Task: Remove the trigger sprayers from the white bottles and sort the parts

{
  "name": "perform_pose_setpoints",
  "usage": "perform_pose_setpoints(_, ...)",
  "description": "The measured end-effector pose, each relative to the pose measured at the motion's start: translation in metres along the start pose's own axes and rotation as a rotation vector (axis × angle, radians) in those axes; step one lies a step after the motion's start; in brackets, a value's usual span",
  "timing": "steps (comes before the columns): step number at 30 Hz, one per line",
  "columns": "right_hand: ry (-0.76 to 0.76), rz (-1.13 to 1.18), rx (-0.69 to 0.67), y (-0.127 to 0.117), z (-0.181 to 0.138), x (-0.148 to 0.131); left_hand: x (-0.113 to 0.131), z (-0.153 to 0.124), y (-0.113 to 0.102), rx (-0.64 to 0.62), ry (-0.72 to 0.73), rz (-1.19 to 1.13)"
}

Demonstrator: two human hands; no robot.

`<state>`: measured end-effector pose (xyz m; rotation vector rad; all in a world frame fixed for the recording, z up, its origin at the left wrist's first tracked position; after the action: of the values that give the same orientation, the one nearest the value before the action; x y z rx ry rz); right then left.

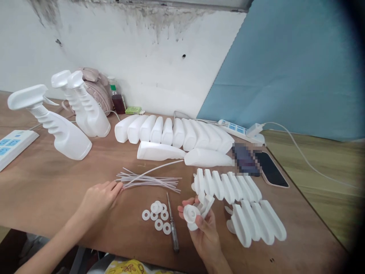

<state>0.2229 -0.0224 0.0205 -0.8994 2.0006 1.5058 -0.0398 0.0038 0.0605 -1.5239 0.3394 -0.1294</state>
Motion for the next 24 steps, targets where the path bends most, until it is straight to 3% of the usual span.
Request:
perform_pose_setpoints(3, -0.01, -0.004, -0.019, -0.003, 0.0, -0.002, -0.013, 0.0, 0.005, -0.001, 0.147, 0.136)
perform_pose_setpoints(6, -0.009, -0.006, -0.046, 0.0, 0.0, 0.0, -0.017, 0.003, 0.007, -0.004, 0.198, 0.178)
perform_pose_setpoints(24, -0.002, -0.015, -0.079, 0.004, -0.002, 0.001, -0.01, 0.018, 0.019, -0.097, 0.203, 0.092)
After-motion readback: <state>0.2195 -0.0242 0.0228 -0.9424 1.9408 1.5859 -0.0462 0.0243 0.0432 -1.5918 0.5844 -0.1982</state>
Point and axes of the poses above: each hand's wrist, its own z-axis towards the middle knuckle, its own y-axis out of the palm, x = y × z, the point moved 4 cm from there along z, towards the middle knuckle, and after that the axes turned 1 degree about x, right-handed, at the moved point
